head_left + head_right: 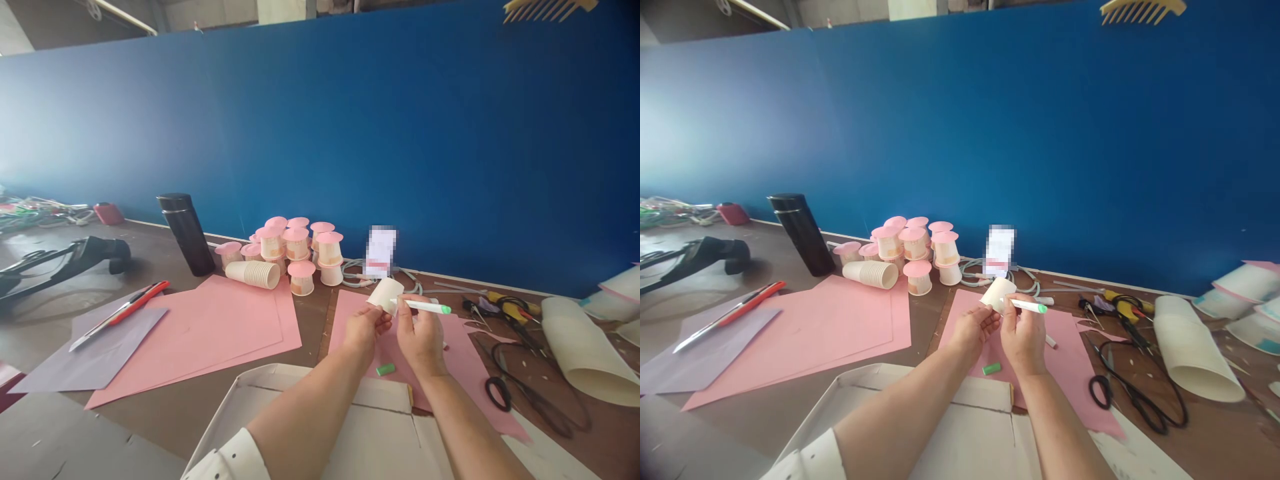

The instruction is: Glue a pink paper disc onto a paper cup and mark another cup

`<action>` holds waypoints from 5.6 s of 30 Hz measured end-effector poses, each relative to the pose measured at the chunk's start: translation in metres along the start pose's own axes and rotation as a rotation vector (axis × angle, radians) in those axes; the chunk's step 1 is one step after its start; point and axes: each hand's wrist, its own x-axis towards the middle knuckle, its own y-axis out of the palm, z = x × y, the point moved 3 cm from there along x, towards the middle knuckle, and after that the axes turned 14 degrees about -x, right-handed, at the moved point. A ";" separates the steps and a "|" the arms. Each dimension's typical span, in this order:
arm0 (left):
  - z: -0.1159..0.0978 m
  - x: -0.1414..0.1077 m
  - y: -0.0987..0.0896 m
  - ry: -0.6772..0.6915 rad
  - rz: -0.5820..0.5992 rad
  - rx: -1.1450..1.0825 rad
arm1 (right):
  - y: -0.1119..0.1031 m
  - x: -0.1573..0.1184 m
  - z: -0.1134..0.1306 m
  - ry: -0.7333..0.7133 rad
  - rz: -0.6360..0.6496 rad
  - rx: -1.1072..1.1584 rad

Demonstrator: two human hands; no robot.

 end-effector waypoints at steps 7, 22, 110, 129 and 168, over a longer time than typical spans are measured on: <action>0.003 0.004 -0.003 0.013 0.026 0.058 | 0.004 -0.002 -0.002 -0.027 0.006 -0.028; 0.001 0.001 -0.002 0.016 0.020 0.073 | 0.008 -0.005 -0.008 0.004 0.054 -0.004; -0.003 -0.003 0.003 0.026 -0.029 0.024 | 0.003 -0.003 0.001 -0.091 0.133 0.042; -0.005 -0.002 0.003 0.009 -0.040 -0.093 | -0.006 -0.002 -0.003 0.095 0.088 0.082; -0.005 0.002 0.002 0.112 0.072 -0.047 | 0.000 -0.004 0.009 -0.245 0.080 0.013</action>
